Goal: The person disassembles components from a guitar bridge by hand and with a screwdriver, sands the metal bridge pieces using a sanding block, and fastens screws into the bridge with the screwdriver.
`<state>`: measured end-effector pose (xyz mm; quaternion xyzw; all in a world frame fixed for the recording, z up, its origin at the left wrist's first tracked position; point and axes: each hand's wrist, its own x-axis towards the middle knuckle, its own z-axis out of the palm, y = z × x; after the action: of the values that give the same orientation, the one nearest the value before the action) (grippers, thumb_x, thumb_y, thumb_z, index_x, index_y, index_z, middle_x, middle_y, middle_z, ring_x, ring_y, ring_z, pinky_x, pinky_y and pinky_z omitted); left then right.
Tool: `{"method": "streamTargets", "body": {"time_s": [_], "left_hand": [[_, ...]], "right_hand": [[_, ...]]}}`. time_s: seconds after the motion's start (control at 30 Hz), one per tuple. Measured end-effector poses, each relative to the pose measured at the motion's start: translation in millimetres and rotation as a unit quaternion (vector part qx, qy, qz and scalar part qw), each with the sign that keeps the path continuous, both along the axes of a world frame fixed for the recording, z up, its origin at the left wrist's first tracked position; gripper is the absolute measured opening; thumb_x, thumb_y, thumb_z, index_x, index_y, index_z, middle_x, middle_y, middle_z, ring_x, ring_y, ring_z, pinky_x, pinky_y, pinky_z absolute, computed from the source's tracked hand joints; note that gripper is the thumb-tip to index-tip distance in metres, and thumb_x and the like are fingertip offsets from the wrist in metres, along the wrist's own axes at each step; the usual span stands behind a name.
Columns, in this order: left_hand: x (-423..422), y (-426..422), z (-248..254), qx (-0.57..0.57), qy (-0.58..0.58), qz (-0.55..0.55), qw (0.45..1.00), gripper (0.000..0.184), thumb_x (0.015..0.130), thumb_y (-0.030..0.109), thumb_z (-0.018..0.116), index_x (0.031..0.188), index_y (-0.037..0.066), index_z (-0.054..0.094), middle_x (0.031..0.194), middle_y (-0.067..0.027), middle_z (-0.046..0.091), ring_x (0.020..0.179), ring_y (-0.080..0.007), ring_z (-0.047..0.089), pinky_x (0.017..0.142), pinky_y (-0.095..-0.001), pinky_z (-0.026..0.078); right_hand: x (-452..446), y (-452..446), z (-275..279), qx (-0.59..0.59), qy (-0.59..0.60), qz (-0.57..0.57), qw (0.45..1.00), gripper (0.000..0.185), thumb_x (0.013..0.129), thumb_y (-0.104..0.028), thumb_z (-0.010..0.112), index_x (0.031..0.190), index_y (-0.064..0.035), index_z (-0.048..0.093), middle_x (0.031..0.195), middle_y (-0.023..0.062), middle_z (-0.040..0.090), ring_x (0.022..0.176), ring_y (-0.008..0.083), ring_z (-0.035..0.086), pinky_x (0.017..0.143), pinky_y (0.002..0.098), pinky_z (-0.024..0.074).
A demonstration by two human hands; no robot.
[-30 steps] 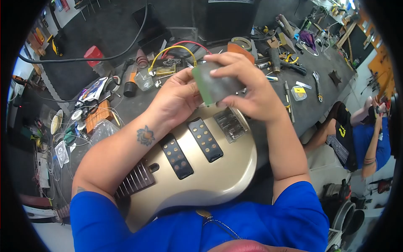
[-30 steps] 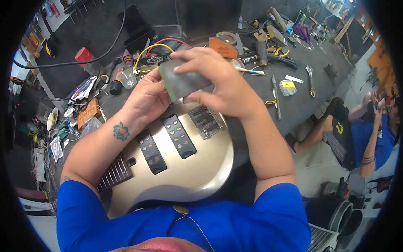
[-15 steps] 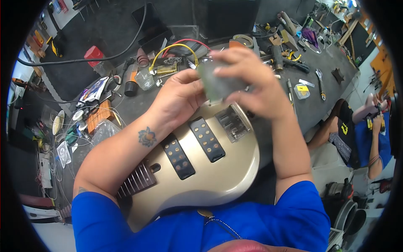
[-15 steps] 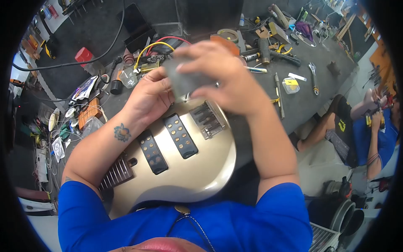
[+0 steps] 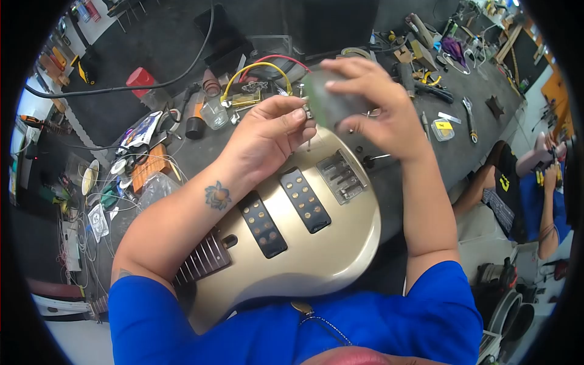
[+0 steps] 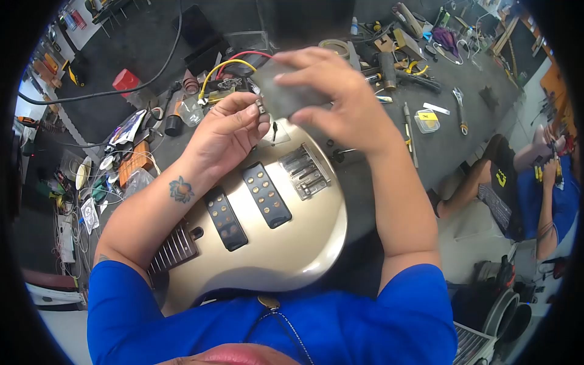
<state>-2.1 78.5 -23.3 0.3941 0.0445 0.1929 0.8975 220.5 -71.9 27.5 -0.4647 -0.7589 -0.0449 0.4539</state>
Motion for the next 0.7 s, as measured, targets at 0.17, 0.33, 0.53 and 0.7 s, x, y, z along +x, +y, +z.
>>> {"method": "streamTargets", "body": {"time_s": [0.17,0.33,0.53,0.7], "left_hand": [[4,-4,4,-0.005,0.028,0.038,0.999,0.018,0.105,0.004,0.077,0.122,0.007,0.076,0.121,-0.0104,0.079,0.11,-0.0242,0.078,0.103,-0.0432,0.064],[1,-5,5,0.027,0.014,0.014,0.999,0.018,0.107,0.009,0.075,0.125,0.009,0.075,0.123,-0.0071,0.08,0.111,-0.0201,0.078,0.1,-0.0381,0.065],[1,-1,3,0.016,0.015,0.011,1.0,0.019,0.104,0.004,0.076,0.123,0.007,0.076,0.12,-0.0101,0.08,0.11,-0.0226,0.079,0.102,-0.0405,0.065],[4,3,1,0.019,-0.014,-0.009,1.0,0.018,0.104,0.002,0.076,0.122,0.005,0.075,0.118,-0.0109,0.08,0.107,-0.0228,0.079,0.098,-0.0406,0.066]], "right_hand": [[-25,1,1,-0.01,-0.031,0.082,0.996,0.063,0.07,-0.014,0.095,0.131,-0.0089,0.08,0.152,0.0183,0.071,0.147,0.0388,0.06,0.123,0.0515,0.0467],[-18,1,-1,0.002,-0.013,0.054,0.998,0.063,0.071,-0.017,0.095,0.132,-0.0098,0.079,0.152,0.0158,0.071,0.147,0.0399,0.059,0.122,0.0528,0.0476],[-3,0,1,0.011,-0.012,0.005,1.0,0.06,0.072,-0.018,0.094,0.13,-0.009,0.079,0.153,0.0132,0.071,0.146,0.0394,0.059,0.124,0.052,0.0449],[9,5,6,0.024,-0.024,-0.072,0.997,0.06,0.07,-0.01,0.093,0.128,-0.0089,0.079,0.149,0.0137,0.073,0.145,0.0404,0.059,0.123,0.0511,0.0466]]}}
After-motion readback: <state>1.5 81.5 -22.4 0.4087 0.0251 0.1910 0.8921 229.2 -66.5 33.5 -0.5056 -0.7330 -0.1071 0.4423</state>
